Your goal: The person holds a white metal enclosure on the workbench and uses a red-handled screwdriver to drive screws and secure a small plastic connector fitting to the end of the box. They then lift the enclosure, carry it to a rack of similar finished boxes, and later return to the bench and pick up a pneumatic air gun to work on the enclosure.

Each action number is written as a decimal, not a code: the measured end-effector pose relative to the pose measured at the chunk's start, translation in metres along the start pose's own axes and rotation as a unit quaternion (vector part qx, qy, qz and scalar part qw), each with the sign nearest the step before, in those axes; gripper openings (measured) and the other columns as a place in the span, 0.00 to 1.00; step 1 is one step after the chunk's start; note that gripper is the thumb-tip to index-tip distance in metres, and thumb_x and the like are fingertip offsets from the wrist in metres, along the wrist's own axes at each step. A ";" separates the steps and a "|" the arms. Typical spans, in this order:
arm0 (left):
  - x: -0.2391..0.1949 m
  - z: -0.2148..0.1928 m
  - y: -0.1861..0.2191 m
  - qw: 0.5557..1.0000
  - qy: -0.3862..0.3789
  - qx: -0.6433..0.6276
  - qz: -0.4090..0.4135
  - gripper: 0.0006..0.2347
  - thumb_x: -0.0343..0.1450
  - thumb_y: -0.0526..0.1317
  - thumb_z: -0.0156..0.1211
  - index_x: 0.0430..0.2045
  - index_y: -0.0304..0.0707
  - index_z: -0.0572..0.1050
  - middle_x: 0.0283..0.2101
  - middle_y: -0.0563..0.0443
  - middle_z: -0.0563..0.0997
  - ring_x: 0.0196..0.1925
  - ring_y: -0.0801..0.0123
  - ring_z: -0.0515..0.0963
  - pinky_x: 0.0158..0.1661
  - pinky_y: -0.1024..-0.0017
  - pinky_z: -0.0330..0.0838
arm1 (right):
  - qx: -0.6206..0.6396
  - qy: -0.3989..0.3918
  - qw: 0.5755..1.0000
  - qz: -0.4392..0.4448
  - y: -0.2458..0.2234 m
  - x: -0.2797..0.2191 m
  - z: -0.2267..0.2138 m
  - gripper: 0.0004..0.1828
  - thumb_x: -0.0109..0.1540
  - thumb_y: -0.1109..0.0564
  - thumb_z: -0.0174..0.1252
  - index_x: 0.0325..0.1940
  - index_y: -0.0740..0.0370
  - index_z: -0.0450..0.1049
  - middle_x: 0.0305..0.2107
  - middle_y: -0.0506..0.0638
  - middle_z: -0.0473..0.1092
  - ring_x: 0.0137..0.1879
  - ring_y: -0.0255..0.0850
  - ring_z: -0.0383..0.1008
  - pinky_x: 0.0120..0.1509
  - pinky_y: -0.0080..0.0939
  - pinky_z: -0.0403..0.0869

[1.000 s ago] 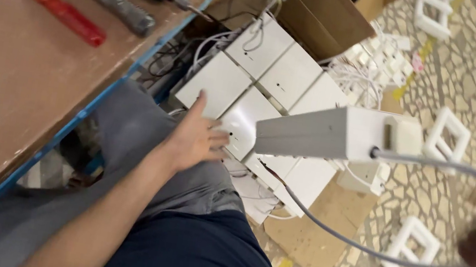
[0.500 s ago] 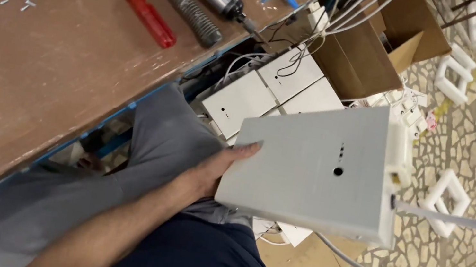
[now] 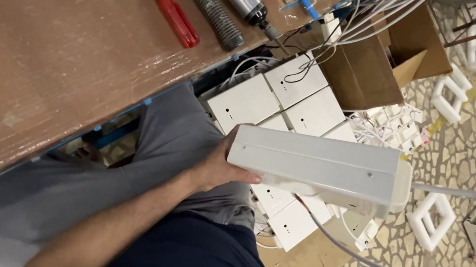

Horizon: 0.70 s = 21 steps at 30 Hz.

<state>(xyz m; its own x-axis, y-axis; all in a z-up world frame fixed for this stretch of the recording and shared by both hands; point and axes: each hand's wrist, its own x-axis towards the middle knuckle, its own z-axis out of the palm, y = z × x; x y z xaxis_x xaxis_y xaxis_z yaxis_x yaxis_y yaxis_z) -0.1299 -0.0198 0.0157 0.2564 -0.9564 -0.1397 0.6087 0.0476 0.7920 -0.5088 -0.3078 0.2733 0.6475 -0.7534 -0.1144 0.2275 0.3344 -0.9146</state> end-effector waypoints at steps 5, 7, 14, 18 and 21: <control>0.001 0.002 0.009 0.999 0.026 0.024 0.011 0.42 0.57 0.29 0.75 0.66 0.47 0.57 0.59 0.49 0.68 0.62 0.66 0.72 0.53 0.65 0.81 | 0.029 0.010 0.999 0.022 0.017 0.003 0.043 0.21 0.76 0.55 0.45 0.65 0.79 0.64 0.18 0.39 0.56 0.21 0.25 0.52 0.19 0.26 0.54; 0.000 0.002 0.012 0.999 0.034 0.029 0.015 0.42 0.57 0.28 0.75 0.66 0.47 0.57 0.60 0.51 0.68 0.62 0.67 0.72 0.53 0.66 0.81 | 0.050 0.015 0.997 0.048 0.019 0.008 0.068 0.23 0.80 0.53 0.42 0.64 0.80 0.66 0.17 0.39 0.53 0.19 0.26 0.49 0.19 0.26 0.53; 0.002 0.002 0.008 0.999 0.034 0.034 0.011 0.41 0.57 0.27 0.74 0.66 0.48 0.58 0.60 0.50 0.69 0.62 0.66 0.73 0.52 0.65 0.82 | 0.017 0.053 0.997 0.053 0.019 0.012 0.108 0.22 0.78 0.54 0.40 0.59 0.79 0.69 0.14 0.39 0.49 0.18 0.26 0.45 0.19 0.27 0.50; 0.002 -0.002 0.006 0.998 0.041 0.042 0.006 0.42 0.56 0.26 0.74 0.66 0.48 0.58 0.62 0.50 0.68 0.63 0.66 0.71 0.54 0.67 0.81 | -0.173 0.132 0.975 0.044 0.019 0.009 0.123 0.22 0.77 0.48 0.40 0.59 0.70 0.70 0.14 0.33 0.48 0.17 0.23 0.44 0.18 0.24 0.47; 0.002 -0.002 0.005 0.998 0.046 0.038 -0.007 0.43 0.56 0.25 0.74 0.66 0.48 0.57 0.61 0.50 0.68 0.63 0.66 0.71 0.55 0.67 0.80 | -0.221 0.161 0.961 0.043 0.019 0.006 0.150 0.22 0.76 0.48 0.40 0.58 0.69 0.69 0.14 0.33 0.46 0.18 0.23 0.43 0.20 0.25 0.46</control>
<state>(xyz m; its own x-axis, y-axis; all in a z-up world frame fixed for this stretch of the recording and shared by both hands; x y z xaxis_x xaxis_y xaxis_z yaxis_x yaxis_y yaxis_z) -0.1245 -0.0209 0.0182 0.3183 -0.9262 -0.2022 0.5553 0.0092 0.8316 -0.3914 -0.2215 0.3128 0.3759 -0.8937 -0.2450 -0.1939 0.1827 -0.9639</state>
